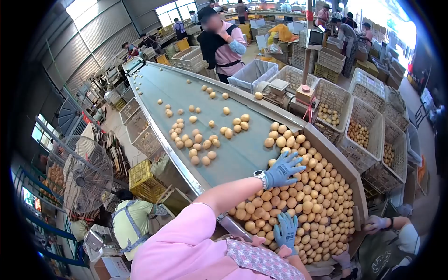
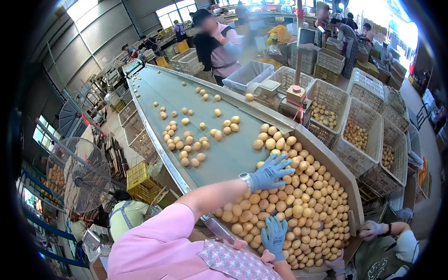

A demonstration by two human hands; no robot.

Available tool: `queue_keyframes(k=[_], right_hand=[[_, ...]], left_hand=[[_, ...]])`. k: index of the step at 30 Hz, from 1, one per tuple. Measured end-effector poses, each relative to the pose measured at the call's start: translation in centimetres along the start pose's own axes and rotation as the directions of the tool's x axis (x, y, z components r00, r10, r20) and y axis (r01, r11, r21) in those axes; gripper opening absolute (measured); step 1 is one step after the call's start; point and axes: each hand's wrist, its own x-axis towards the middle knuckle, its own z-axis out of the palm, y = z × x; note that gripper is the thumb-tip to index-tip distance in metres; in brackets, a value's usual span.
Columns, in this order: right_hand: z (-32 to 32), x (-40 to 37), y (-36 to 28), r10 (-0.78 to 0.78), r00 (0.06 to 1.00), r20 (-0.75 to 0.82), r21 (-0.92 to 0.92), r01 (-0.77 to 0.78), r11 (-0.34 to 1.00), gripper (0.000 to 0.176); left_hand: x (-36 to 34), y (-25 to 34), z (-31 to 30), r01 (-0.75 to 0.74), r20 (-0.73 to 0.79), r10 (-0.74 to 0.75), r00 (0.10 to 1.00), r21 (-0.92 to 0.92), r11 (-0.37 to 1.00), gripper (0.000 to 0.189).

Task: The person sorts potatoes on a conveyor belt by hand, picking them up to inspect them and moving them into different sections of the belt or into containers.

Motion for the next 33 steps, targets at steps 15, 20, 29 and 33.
queue_keyframes(k=[15,20,29,33], right_hand=[[-0.8,-1.3,-0.1,0.093,0.994,-0.053,0.117,-0.086,0.989,0.041],[-0.8,1.1,-2.0,-0.122,0.985,0.121,0.031,0.119,0.992,0.033],[1.3,0.2,-0.8,-0.130,0.988,0.088,0.032,0.128,0.991,0.032],[-0.8,0.4,-0.9,0.051,0.991,0.126,0.194,-0.075,0.978,0.039]], left_hand=[[-15.8,-13.0,-17.1,0.531,-0.100,-0.571,0.815,0.523,0.667,0.037],[-18.1,-4.2,-18.0,0.120,0.178,-0.128,0.976,0.055,0.991,0.048],[-23.3,-11.7,-19.2,0.331,0.021,-0.438,0.899,0.622,0.710,0.042],[-19.6,-4.6,-16.5,0.494,-0.107,-0.484,0.869,0.266,0.828,0.042]])
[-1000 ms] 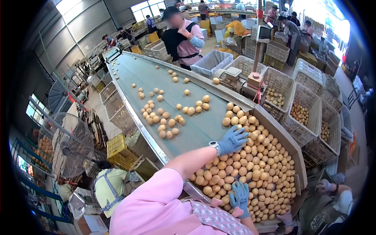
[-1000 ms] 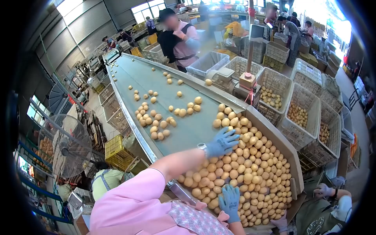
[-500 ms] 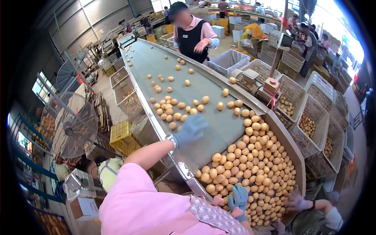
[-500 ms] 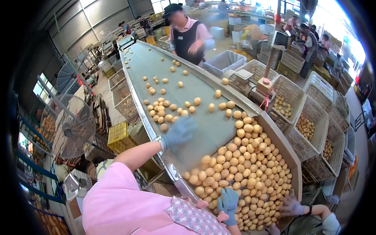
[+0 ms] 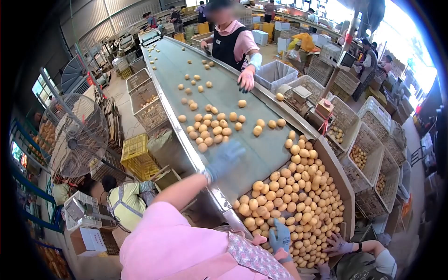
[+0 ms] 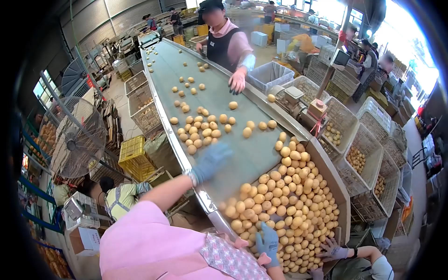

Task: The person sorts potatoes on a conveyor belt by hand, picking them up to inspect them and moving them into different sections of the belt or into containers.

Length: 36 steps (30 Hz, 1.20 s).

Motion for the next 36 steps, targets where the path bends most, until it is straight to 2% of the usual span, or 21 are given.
queue_keyframes(k=[1,2,3,4,6,7,8,9,10,12,14,16,17,18,19,21,27,30,33,35,36], right_hand=[[-0.2,-0.2,0.4,0.105,0.994,0.039,0.100,-0.108,0.989,0.044],[-4.5,2.6,-4.4,0.436,0.873,0.220,0.176,-0.475,0.862,0.063],[-4.9,2.9,0.8,0.450,0.870,0.202,0.279,-0.491,0.825,0.076],[-7.6,4.5,4.6,0.528,0.838,0.142,0.359,-0.540,0.761,0.058],[-19.4,10.9,9.9,0.631,0.754,-0.182,0.586,-0.433,0.685,0.029],[-25.9,13.6,11.1,0.614,0.703,-0.359,0.651,-0.283,0.705,0.028],[-31.9,15.7,10.0,0.555,0.649,-0.521,0.657,-0.111,0.745,0.039],[-36.3,16.6,6.0,0.418,0.617,-0.667,0.572,0.064,0.818,0.040],[-37.5,18.2,3.0,0.346,0.572,-0.744,0.495,0.124,0.860,0.040],[-35.7,19.7,-3.7,0.190,0.461,-0.867,0.317,0.215,0.924,0.040],[-29.0,18.9,-6.4,0.216,0.652,-0.727,0.307,0.027,0.951,0.042],[-19.4,17.4,-3.2,0.220,0.905,-0.363,-0.009,-0.239,0.971,0.048],[-13.8,16.0,-0.8,0.234,0.970,-0.061,-0.332,-0.241,0.912,0.052],[-8.1,13.2,0.9,0.247,0.959,0.141,-0.559,-0.129,0.819,0.057],[-3.1,9.6,1.7,0.226,0.960,0.165,-0.648,-0.068,0.759,0.062],[2.1,3.5,1.0,0.024,0.988,-0.155,-0.543,-0.105,0.833,0.073],[-0.4,-2.1,1.7,0.220,0.973,-0.067,-0.200,-0.229,0.953,0.060],[-0.2,-4.2,2.4,0.131,0.989,-0.064,-0.388,-0.146,0.910,0.059],[0.1,-5.0,2.7,0.111,0.991,-0.079,-0.473,-0.135,0.871,0.059],[0.7,-5.0,3.0,0.103,0.990,-0.097,-0.499,-0.138,0.855,0.059],[0.6,-4.8,2.6,0.111,0.989,-0.097,-0.516,-0.145,0.844,0.059]], left_hand=[[-1.2,1.8,0.9,-0.037,0.020,0.040,0.999,-0.142,0.989,0.042],[-2.1,3.6,1.7,-0.086,0.043,0.094,0.995,-0.156,0.984,0.039],[-2.8,4.9,2.2,-0.132,0.069,0.146,0.987,-0.172,0.976,0.037],[-2.5,5.6,1.3,-0.123,0.124,0.153,0.980,-0.222,0.967,0.037],[-1.9,7.2,-0.8,-0.093,0.227,0.172,0.959,-0.322,0.942,0.038],[-2.0,7.1,-0.6,-0.075,0.215,0.153,0.965,-0.331,0.941,0.038],[-2.2,6.9,-0.3,-0.055,0.202,0.130,0.971,-0.339,0.939,0.037],[-2.3,6.6,-0.3,-0.037,0.188,0.108,0.976,-0.347,0.937,0.037],[-2.2,6.3,-0.3,-0.075,0.171,0.138,0.976,-0.332,0.940,0.037],[-2.3,6.4,-0.1,-0.147,0.140,0.199,0.970,-0.313,0.938,0.036],[-2.1,6.9,-0.3,-0.060,0.162,0.129,0.978,-0.374,0.925,0.038],[-2.1,7.0,-0.7,-0.017,0.152,0.084,0.985,-0.395,0.918,0.039],[-2.1,7.0,-0.8,-0.027,0.130,0.083,0.988,-0.389,0.921,0.038],[-2.1,7.0,-0.9,-0.042,0.107,0.090,0.990,-0.383,0.923,0.038],[-2.1,7.0,-1.0,-0.092,0.092,0.135,0.987,-0.368,0.925,0.037],[-1.9,6.8,-1.1,-0.198,0.068,0.233,0.970,-0.333,0.922,0.035],[-0.7,6.7,-1.0,-0.237,0.297,0.344,0.891,-0.342,0.909,0.042],[0.6,4.2,-0.3,-0.415,0.298,0.459,0.837,-0.201,0.887,0.043],[2.9,-1.5,0.5,-0.488,0.179,0.522,0.834,-0.202,0.849,0.041],[5.0,-5.0,1.4,-0.475,0.213,0.487,0.847,-0.107,0.873,0.037],[6.1,-6.0,0.8,-0.287,0.224,0.279,0.934,0.004,0.958,0.039]])
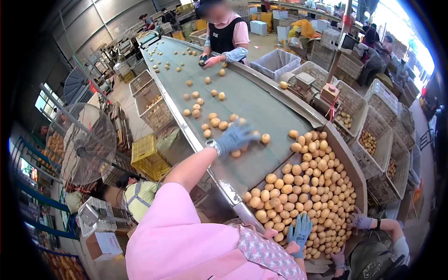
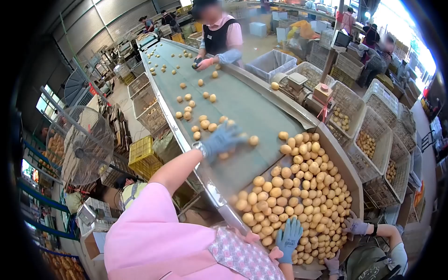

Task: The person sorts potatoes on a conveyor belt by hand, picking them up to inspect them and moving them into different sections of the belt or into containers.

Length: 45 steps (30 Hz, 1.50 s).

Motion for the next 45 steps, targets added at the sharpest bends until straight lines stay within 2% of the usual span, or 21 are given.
queue_keyframes(k=[3,5,6,8,10,14,17,20,24,29,31,32,35,36,38,40,41,42,43,44,45], right_hand=[[0.1,0.1,0.0,-0.001,1.000,-0.012,0.022,0.001,1.000,0.060],[1.0,-0.1,0.8,-0.017,1.000,-0.021,0.017,0.017,1.000,0.061],[0.8,0.0,0.9,-0.011,1.000,-0.011,0.020,0.012,1.000,0.062],[1.0,-0.3,1.1,-0.020,1.000,-0.019,0.001,0.020,1.000,0.063],[0.5,-0.2,0.7,0.002,1.000,-0.011,0.005,-0.001,1.000,0.063],[0.6,0.0,0.5,0.014,1.000,-0.006,0.018,-0.014,1.000,0.063],[0.4,-0.1,0.3,0.016,1.000,0.005,0.011,-0.016,1.000,0.062],[-0.5,0.2,-0.1,0.024,1.000,-0.007,0.034,-0.024,0.999,0.061],[-0.2,0.3,0.0,0.032,0.999,0.004,0.022,-0.032,0.999,0.062],[0.7,0.1,0.6,0.036,0.999,0.009,0.048,-0.037,0.998,0.063],[1.1,0.1,0.9,0.001,1.000,0.005,0.043,-0.001,0.999,0.062],[1.2,0.0,1.1,-0.001,1.000,0.008,0.025,0.001,1.000,0.062],[1.2,0.0,1.1,-0.013,1.000,0.019,0.016,0.013,1.000,0.063],[1.0,-0.2,1.2,-0.012,1.000,0.023,0.008,0.012,1.000,0.063],[1.0,-0.1,1.2,-0.009,1.000,0.028,0.010,0.009,1.000,0.063],[0.5,0.2,0.6,0.003,0.999,0.040,0.018,-0.004,1.000,0.064],[0.0,0.4,0.1,0.014,0.999,0.041,0.038,-0.016,0.999,0.064],[-0.4,0.7,-0.5,0.025,0.999,0.043,0.058,-0.028,0.998,0.063],[-1.3,0.7,-1.0,0.047,0.998,0.040,0.075,-0.050,0.996,0.063],[-1.8,0.8,-1.4,0.068,0.997,0.039,0.070,-0.070,0.995,0.063],[-2.2,1.2,-2.0,0.089,0.996,0.031,0.071,-0.091,0.993,0.062]], left_hand=[[0.0,-1.4,-0.5,0.492,-0.145,-0.475,0.868,0.124,0.862,0.043],[0.2,0.2,1.7,0.571,-0.363,-0.507,0.782,0.088,0.816,0.046],[1.2,4.6,-3.0,0.450,-0.252,-0.434,0.865,0.011,0.893,0.049],[-0.4,7.9,-0.9,-0.022,-0.357,-0.036,0.933,-0.157,0.987,0.043],[-2.3,10.1,0.3,-0.162,-0.120,0.137,0.983,-0.242,0.957,0.043],[-4.3,9.4,1.6,-0.286,0.192,0.369,0.909,-0.357,0.889,0.039],[-5.5,4.9,-1.5,0.121,0.113,-0.137,0.984,0.139,0.983,0.034],[-6.3,5.8,-1.3,0.221,-0.120,-0.203,0.972,0.160,0.962,0.033],[-6.4,10.1,-2.1,0.107,-0.148,-0.124,0.981,-0.119,0.987,0.043],[-6.9,12.1,-3.0,0.280,-0.122,-0.351,0.928,-0.391,0.877,0.038],[-7.0,12.6,-3.8,0.422,-0.126,-0.541,0.832,-0.489,0.763,0.039],[-7.5,12.5,-3.4,0.464,-0.283,-0.639,0.715,-0.492,0.737,0.037],[-11.3,5.0,-1.2,0.564,-0.608,-0.772,0.186,-0.578,0.590,0.041],[-12.2,3.1,-3.1,0.260,-0.409,-0.901,-0.144,-0.894,0.364,0.045],[-17.7,-3.3,-3.0,-0.055,-0.187,-0.871,-0.454,-0.970,0.237,0.053],[-19.3,-6.2,-2.2,0.044,-0.302,-0.843,-0.445,-0.948,0.316,0.056],[-17.4,-3.7,-5.3,0.025,-0.281,-0.896,-0.344,-0.957,0.290,0.055],[-16.2,-1.5,-6.8,0.011,-0.253,-0.938,-0.236,-0.966,0.257,0.055],[-17.1,-1.4,-4.4,0.192,-0.363,-0.932,-0.015,-0.915,0.354,0.059],[-13.8,2.3,-6.1,0.294,-0.387,-0.917,0.098,-0.869,0.398,0.049],[-13.2,5.2,-4.7,0.376,-0.266,-0.921,0.284,-0.853,0.362,0.047]])
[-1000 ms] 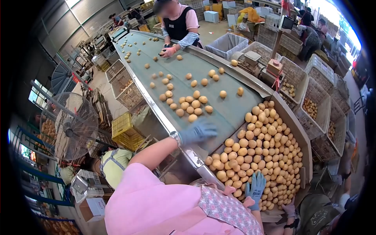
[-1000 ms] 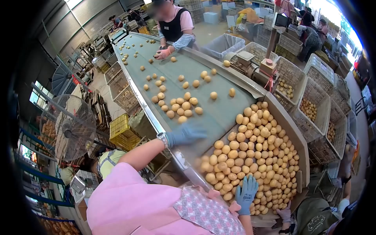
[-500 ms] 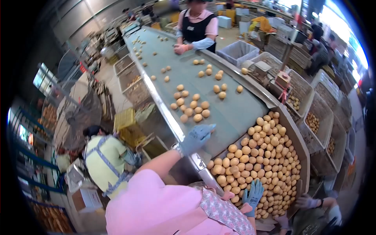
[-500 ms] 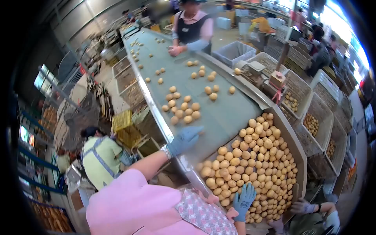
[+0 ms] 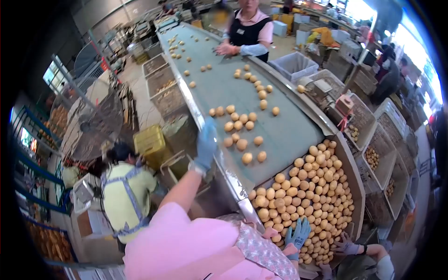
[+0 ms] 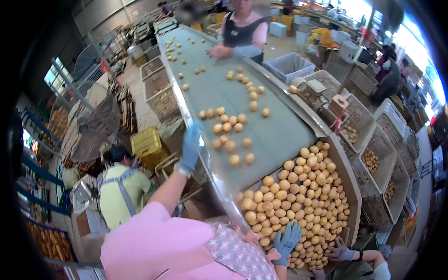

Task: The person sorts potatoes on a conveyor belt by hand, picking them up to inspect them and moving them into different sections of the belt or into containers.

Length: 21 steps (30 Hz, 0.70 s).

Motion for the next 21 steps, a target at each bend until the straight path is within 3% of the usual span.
queue_keyframes(k=[2,3,5,7,10,12,15,18,19,21], right_hand=[[-0.1,0.2,-1.1,0.030,0.999,-0.018,0.009,-0.030,1.000,0.061],[-0.2,0.0,-1.1,0.033,0.999,-0.023,0.008,-0.033,0.999,0.061],[2.0,-0.7,1.9,-0.002,1.000,-0.008,0.011,0.002,1.000,0.061],[1.7,-0.7,1.8,-0.001,1.000,-0.007,0.013,0.001,1.000,0.061],[2.4,-1.1,2.7,-0.016,1.000,-0.022,0.016,0.016,1.000,0.061],[2.5,-1.6,3.0,-0.001,0.999,-0.044,0.042,0.003,0.999,0.061],[1.9,0.0,2.2,-0.061,0.991,-0.120,0.113,0.074,0.991,0.055],[2.3,-0.6,2.2,-0.074,0.983,-0.167,0.181,0.105,0.978,0.050],[1.8,-2.3,2.4,-0.051,0.984,-0.170,0.195,0.085,0.977,0.048],[0.9,-2.4,1.6,-0.062,0.985,-0.159,0.235,0.099,0.967,0.047]], left_hand=[[-4.7,0.1,4.5,-0.205,0.401,0.082,0.912,0.274,0.940,0.054],[-5.4,0.4,6.1,-0.370,0.541,0.166,0.825,0.293,0.882,0.057],[-7.0,1.0,8.5,-0.656,0.771,0.256,0.583,0.260,0.709,0.063],[-8.7,1.2,9.3,-0.851,0.923,0.237,0.304,0.152,0.502,0.069],[-2.7,-0.3,10.3,-0.764,0.871,0.294,0.394,0.133,0.632,0.065],[1.9,-1.9,10.2,-0.849,0.840,0.282,0.463,0.329,0.414,0.067],[4.9,-1.5,11.3,-0.516,0.600,0.103,0.793,0.572,0.637,0.066],[1.3,2.1,11.1,-0.661,0.687,0.265,0.676,0.408,0.630,0.063],[-0.5,2.1,11.1,-0.763,0.747,0.360,0.558,0.293,0.576,0.058],[-3.4,3.5,11.4,-0.906,0.845,0.512,0.158,-0.082,0.414,0.058]])
